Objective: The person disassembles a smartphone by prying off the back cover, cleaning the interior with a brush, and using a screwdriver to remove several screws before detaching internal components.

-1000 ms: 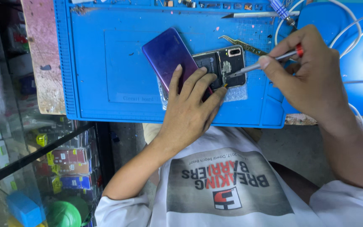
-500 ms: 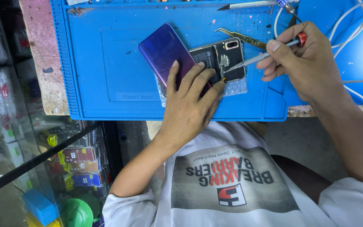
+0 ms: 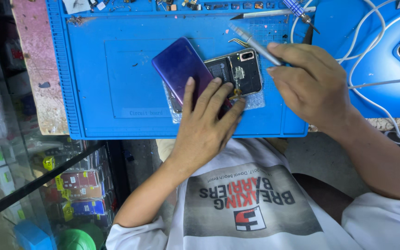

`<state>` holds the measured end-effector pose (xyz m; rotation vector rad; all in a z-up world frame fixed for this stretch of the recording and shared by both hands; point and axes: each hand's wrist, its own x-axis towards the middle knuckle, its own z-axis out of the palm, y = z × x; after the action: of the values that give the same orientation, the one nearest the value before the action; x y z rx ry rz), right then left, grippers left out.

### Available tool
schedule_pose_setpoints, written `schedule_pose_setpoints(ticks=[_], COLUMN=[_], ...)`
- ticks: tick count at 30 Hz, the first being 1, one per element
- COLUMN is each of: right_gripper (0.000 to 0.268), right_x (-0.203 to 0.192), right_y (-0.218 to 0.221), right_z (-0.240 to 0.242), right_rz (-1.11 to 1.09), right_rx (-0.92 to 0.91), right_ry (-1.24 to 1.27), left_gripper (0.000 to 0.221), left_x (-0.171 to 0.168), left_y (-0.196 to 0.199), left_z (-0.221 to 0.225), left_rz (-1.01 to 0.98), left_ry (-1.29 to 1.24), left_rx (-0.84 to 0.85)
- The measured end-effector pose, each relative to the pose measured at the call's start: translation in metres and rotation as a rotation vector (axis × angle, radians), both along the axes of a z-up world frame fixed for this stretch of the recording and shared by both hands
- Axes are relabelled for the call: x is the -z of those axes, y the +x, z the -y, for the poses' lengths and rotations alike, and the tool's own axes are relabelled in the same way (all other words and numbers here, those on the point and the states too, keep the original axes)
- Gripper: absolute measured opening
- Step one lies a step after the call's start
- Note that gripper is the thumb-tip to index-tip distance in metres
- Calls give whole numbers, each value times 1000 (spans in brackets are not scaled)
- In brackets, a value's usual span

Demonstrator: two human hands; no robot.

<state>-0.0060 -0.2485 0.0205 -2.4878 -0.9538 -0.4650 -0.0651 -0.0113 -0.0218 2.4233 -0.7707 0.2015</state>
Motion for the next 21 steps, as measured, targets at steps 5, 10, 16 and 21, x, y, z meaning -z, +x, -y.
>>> schedule_pose_setpoints(ticks=[5,10,16,21], right_gripper=[17,26,33,22], right_x=[-3,-5,-8,4], right_y=[2,-5,10,35], right_z=[-16,-19,-14,2], right_rz=[-83,-365,18,-52], right_rx=[82,130,249,180], right_ry=[-81,-85,-261,-466], left_gripper=[39,34,45,58], left_x=[2,6,8,8], left_y=[-7,-15,-8,-6], left_z=[10,4,-14,-24], left_rz=[-35,-1,16,71], left_ry=[-37,-53,-128,-142], left_rx=[12,0,-41,-100])
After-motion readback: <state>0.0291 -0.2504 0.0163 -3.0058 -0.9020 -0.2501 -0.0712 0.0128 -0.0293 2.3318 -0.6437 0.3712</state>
